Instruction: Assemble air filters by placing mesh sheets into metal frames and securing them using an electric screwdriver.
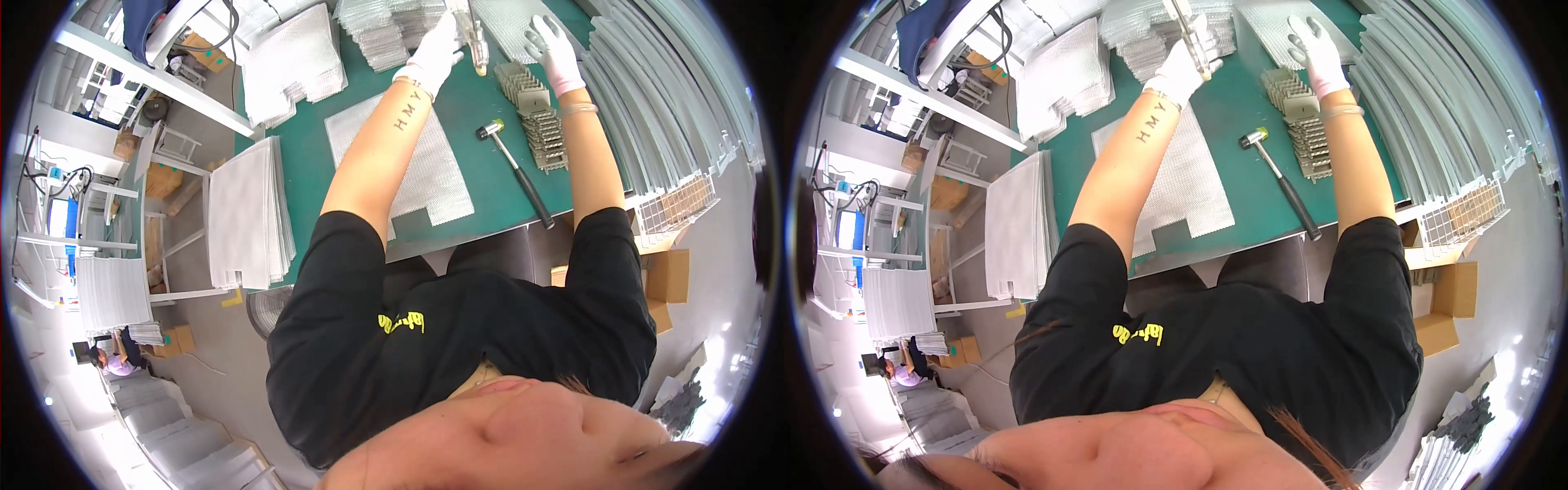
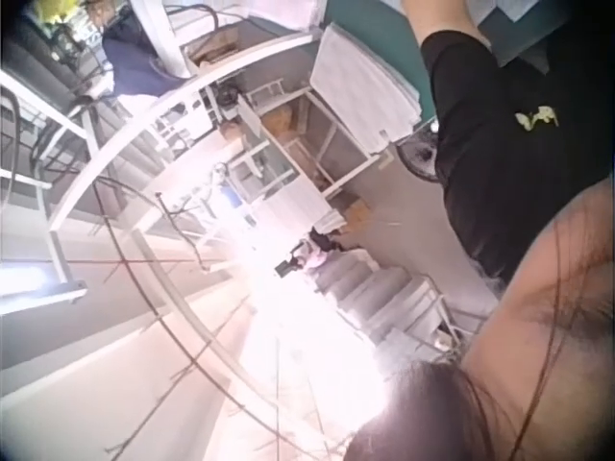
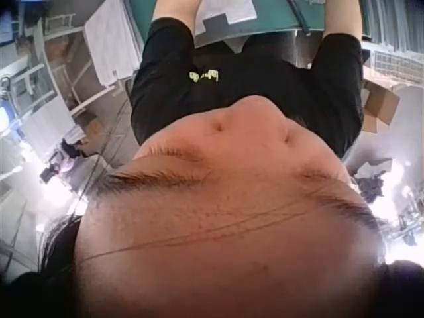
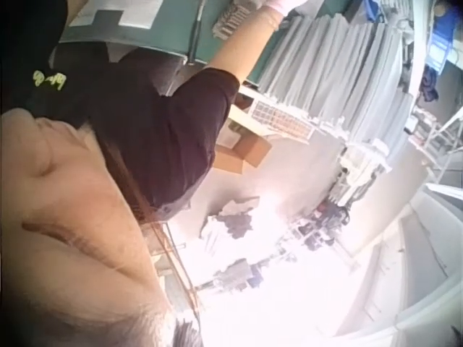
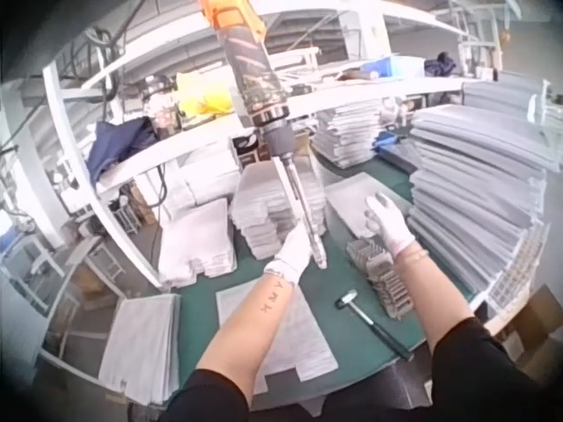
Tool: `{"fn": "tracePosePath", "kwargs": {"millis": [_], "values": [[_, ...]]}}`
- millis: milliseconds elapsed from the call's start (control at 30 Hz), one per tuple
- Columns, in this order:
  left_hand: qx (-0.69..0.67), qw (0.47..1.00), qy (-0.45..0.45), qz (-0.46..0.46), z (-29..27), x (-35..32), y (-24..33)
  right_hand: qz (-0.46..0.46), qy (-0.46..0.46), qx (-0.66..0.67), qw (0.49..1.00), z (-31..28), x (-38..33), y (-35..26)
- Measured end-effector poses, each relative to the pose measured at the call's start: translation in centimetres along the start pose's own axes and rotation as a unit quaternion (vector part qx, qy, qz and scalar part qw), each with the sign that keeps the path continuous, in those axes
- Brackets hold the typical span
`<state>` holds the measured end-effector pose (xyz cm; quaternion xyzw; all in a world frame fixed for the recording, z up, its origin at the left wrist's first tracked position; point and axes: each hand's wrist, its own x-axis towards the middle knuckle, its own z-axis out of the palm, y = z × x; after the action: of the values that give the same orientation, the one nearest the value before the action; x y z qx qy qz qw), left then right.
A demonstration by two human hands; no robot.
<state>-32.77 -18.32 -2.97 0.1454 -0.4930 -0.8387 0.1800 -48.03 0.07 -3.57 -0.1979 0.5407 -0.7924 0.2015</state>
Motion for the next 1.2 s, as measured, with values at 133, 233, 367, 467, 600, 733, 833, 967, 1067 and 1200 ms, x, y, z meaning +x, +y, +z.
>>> {"fn": "tracePosePath", "kwargs": {"millis": [133,233,367,467,600,733,833,967,1067,1200], "values": [[0.034,0.999,-0.013,0.028,1.4,-2.2,0.5,-0.02,-0.098,0.101,0.99,3.1,1.7,0.1],[0.031,0.998,-0.051,0.008,1.0,-0.9,0.4,-0.232,-0.142,-0.12,0.955,5.2,1.6,1.8],[0.304,0.942,-0.125,0.062,0.2,1.0,0.0,-0.259,-0.034,-0.241,0.935,7.4,2.0,0.7],[0.106,0.987,-0.122,0.009,2.2,-0.1,-0.7,-0.317,0.066,-0.309,0.894,7.1,2.3,0.6],[0.09,0.98,-0.177,-0.026,3.6,-0.8,-1.1,-0.349,0.092,-0.484,0.797,1.7,5.2,1.9],[0.064,0.985,-0.159,-0.01,2.2,-2.9,0.3,-0.386,0.154,-0.24,0.877,4.9,-0.8,-2.6],[0.055,0.983,-0.167,0.046,1.4,-4.5,0.9,-0.496,0.166,-0.299,0.798,6.1,-5.2,-3.6],[0.086,0.972,-0.144,0.163,0.5,-9.4,0.8,-0.456,-0.145,-0.632,0.609,9.8,-14.3,-6.8],[0.131,0.95,-0.117,0.26,0.6,-14.7,-0.2,-0.492,-0.201,-0.578,0.619,9.5,-18.4,-5.8],[0.115,0.979,0.073,0.152,0.4,-24.8,-0.4,-0.442,-0.375,-0.506,0.638,7.5,-24.4,-5.6]]}}
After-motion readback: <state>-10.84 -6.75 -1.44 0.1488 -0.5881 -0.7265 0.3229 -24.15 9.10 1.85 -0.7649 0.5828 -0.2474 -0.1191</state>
